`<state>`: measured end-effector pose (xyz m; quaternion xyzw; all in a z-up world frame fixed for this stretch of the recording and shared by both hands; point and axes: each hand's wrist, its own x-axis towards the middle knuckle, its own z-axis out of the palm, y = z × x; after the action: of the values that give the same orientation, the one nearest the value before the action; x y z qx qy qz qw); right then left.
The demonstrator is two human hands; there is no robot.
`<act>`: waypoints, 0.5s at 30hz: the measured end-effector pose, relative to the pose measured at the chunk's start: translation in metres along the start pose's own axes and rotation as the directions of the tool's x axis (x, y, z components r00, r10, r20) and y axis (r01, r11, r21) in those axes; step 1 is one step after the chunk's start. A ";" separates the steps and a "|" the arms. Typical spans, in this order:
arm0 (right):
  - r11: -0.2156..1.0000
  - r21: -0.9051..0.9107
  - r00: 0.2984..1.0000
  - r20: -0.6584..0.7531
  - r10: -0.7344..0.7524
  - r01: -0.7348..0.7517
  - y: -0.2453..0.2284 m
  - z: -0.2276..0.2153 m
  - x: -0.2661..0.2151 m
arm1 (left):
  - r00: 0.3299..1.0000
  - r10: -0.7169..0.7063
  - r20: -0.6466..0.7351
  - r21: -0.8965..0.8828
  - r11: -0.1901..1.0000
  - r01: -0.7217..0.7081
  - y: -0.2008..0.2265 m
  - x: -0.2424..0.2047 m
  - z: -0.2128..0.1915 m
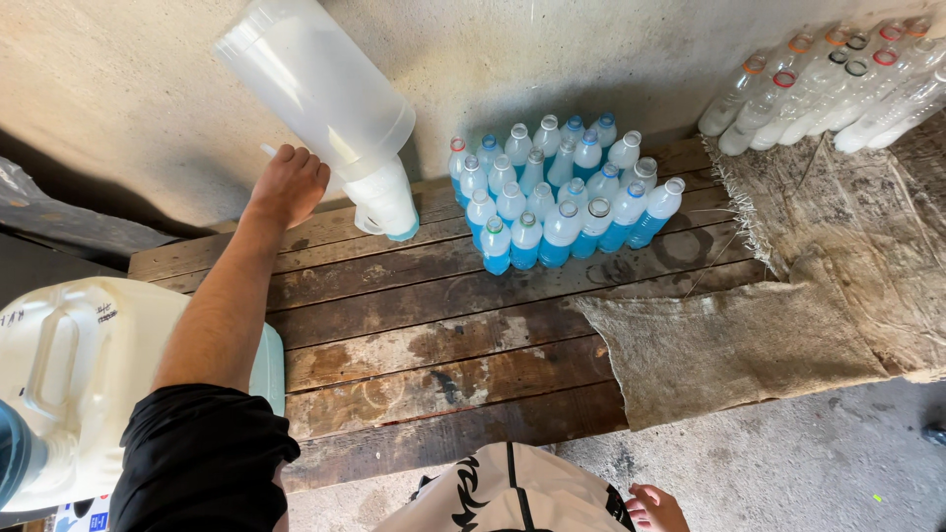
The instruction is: The person pours a blue liquid from a large pitcher into a funnel placed over a white container, and then pours liquid from smaller bottles into a measuring cup.
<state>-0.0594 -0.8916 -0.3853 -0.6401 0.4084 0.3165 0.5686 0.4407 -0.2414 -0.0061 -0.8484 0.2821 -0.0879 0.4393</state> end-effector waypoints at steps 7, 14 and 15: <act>1.000 -0.022 1.000 -0.019 0.015 -0.015 -0.002 0.002 -0.011 | 0.999 0.030 -0.012 0.034 0.999 -0.029 -0.007 0.002 0.000; 0.995 -0.099 0.999 -0.033 0.013 -0.016 -0.009 0.003 -0.018 | 0.999 0.051 0.011 0.010 0.999 -0.051 -0.012 0.005 -0.001; 0.995 -0.098 0.999 -0.033 0.014 -0.017 -0.007 0.002 -0.016 | 0.999 0.052 0.010 0.010 0.999 -0.052 -0.013 0.006 0.003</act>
<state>-0.0606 -0.8870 -0.3683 -0.6691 0.4066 0.3300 0.5273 0.4518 -0.2364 0.0014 -0.8389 0.3016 -0.0737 0.4471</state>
